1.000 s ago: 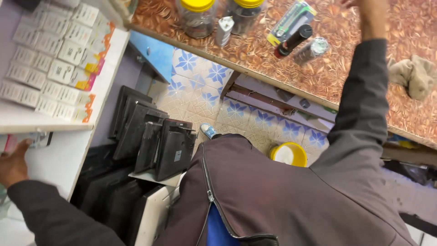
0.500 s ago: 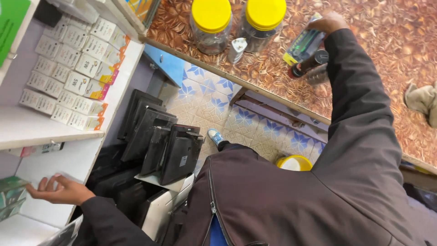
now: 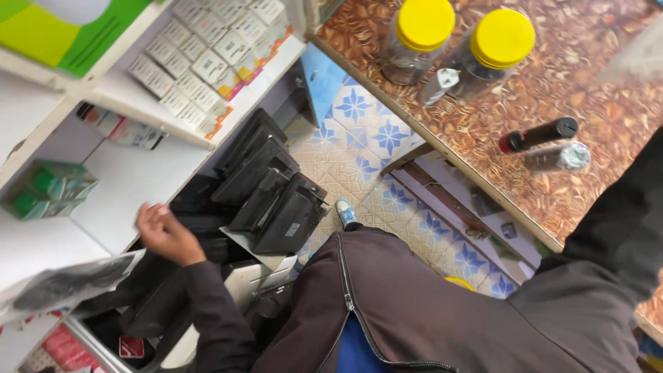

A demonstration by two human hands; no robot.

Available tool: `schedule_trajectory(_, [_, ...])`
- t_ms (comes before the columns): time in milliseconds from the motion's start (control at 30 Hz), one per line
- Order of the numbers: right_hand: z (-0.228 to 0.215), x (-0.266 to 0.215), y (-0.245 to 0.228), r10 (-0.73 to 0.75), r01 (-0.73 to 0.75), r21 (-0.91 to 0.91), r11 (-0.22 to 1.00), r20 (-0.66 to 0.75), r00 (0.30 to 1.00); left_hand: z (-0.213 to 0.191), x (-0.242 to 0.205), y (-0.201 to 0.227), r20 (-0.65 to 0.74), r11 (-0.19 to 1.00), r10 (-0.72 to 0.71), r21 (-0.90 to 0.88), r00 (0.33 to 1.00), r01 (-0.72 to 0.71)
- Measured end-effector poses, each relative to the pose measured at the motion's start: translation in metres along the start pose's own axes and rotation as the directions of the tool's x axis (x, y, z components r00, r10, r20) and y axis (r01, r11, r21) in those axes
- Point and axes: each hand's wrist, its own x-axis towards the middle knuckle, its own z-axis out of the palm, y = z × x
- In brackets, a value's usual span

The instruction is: Wiping a counter surface with a cloth and organizing items like a remote and small boxes on shelves.

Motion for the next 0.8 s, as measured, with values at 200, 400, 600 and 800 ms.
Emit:
schedule_trajectory(200, [0.357,-0.075,-0.11,0.365,-0.416,0.528,0.74,0.205,0.908,0.059,-0.03,0.156,0.297,0.957,0.099,-0.29,0.95,-0.009])
schedule_trajectory(400, [0.618,-0.116,-0.102,0.203,-0.475,0.594,0.65,0.467,0.861,0.085,-0.059,0.239,0.482,0.727,0.629,-0.642,0.609,-0.243])
schedule_trajectory(600, [0.653,-0.162,-0.133,0.169,-0.528,0.476,0.703,0.609,0.775,0.062,-0.082,0.206,0.512,0.792,0.594,-0.511,0.62,-0.336])
schedule_trajectory(800, [0.672,-0.198,-0.186,0.132,-0.559,0.353,0.751,0.748,0.65,0.031,-0.101,0.184,0.497,0.882,0.324,-0.465,0.805,-0.068])
